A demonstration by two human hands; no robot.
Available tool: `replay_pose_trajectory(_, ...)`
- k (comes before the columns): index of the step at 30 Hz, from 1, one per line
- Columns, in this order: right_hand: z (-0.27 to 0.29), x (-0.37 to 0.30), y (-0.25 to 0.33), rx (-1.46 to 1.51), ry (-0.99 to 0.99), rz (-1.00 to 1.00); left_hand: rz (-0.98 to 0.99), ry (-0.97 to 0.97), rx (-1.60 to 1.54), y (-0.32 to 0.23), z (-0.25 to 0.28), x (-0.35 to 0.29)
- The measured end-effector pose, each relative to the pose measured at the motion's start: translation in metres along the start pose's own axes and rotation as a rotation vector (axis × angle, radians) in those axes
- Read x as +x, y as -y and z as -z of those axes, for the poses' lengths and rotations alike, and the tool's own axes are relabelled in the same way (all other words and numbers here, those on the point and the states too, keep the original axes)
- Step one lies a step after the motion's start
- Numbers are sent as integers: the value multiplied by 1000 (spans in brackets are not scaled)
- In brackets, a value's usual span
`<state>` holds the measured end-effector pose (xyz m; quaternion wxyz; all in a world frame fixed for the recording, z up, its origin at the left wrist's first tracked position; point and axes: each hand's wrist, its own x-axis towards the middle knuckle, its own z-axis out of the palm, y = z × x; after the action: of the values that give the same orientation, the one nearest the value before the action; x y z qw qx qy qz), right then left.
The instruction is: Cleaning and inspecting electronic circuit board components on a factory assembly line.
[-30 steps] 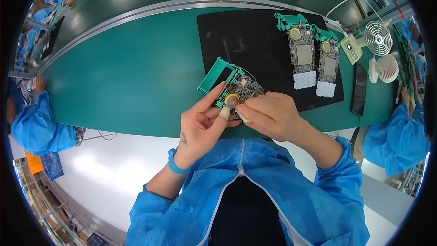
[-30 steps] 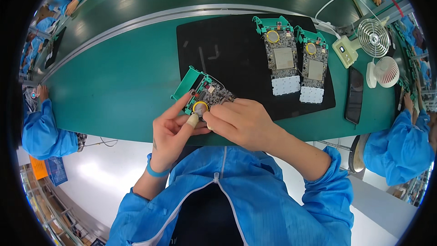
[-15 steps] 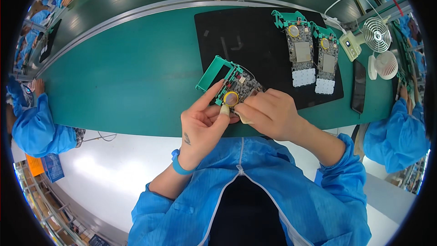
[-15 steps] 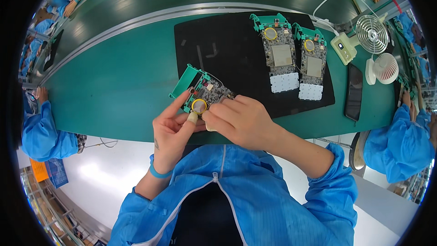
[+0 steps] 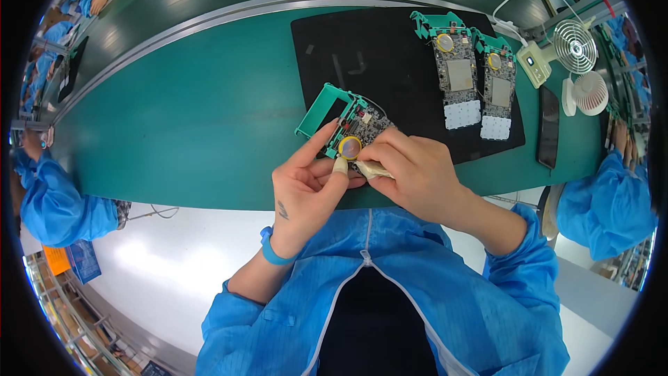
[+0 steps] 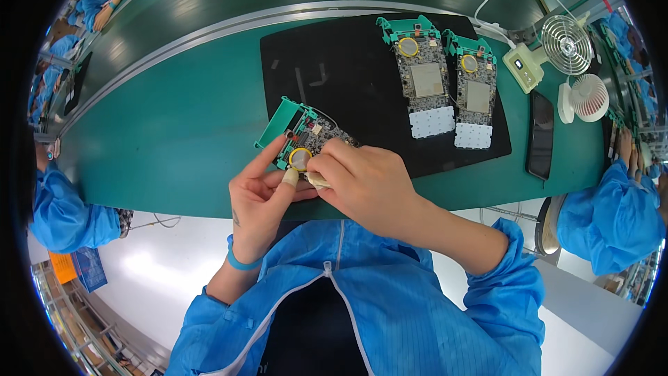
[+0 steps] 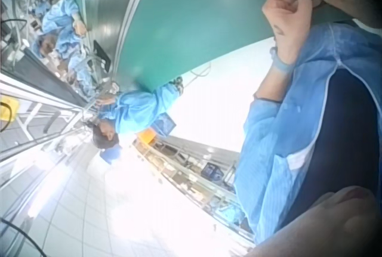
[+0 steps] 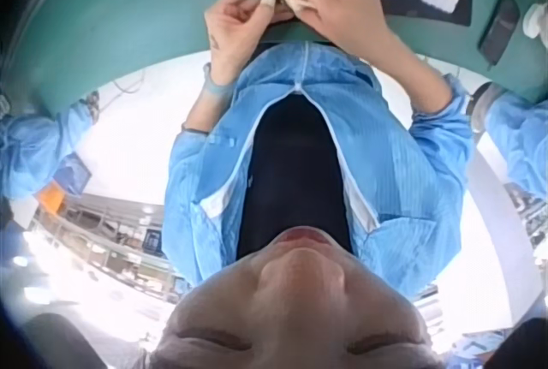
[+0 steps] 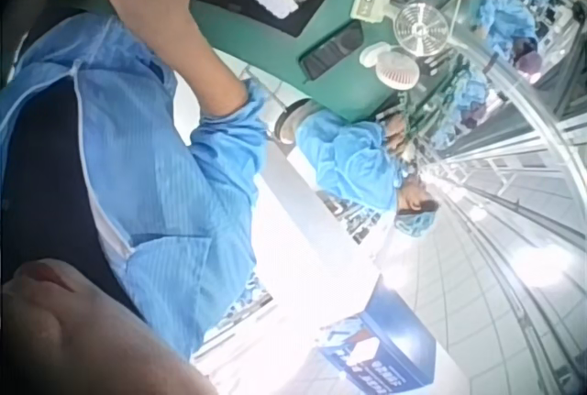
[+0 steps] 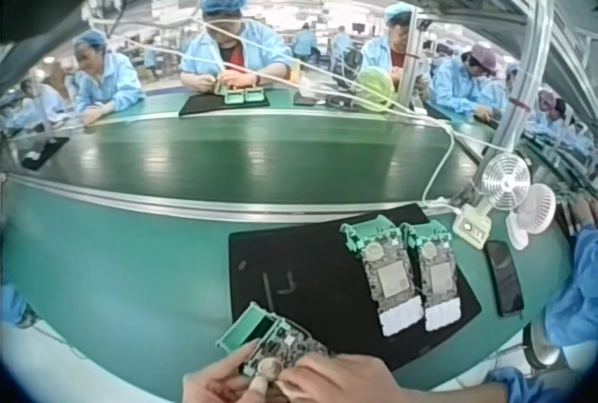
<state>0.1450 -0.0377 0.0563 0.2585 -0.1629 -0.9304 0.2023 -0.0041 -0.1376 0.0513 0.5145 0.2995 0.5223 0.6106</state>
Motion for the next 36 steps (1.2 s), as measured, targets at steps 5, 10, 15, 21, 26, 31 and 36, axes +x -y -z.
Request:
replay_pose_trajectory(5, 4, -9, 7, 268, -192, -171, -32, -85, -67, 7, -15, 4)
replay_pose_trajectory(10, -2, -12, 21, 169, -56, -295, -96, -131, 35, 12, -21, 8)
replay_pose_trajectory(15, -16, -11, 17, 1, -54, -378, -104, -154, 5, 11, -22, 8)
replay_pose_trajectory(21, -16, -9, 17, 34, -75, -345, -96, -153, 48, 11, -22, 6)
replay_pose_trajectory(26, -17, -7, 18, 3, -81, -314, -112, -155, 66, 12, -20, 6)
replay_pose_trajectory(31, -22, -7, 19, -145, -49, -200, -101, -151, 112, 12, -22, 6)
replay_pose_trajectory(36, -22, -8, 12, 3, -139, -237, -108, -148, 37, 13, -20, 7)
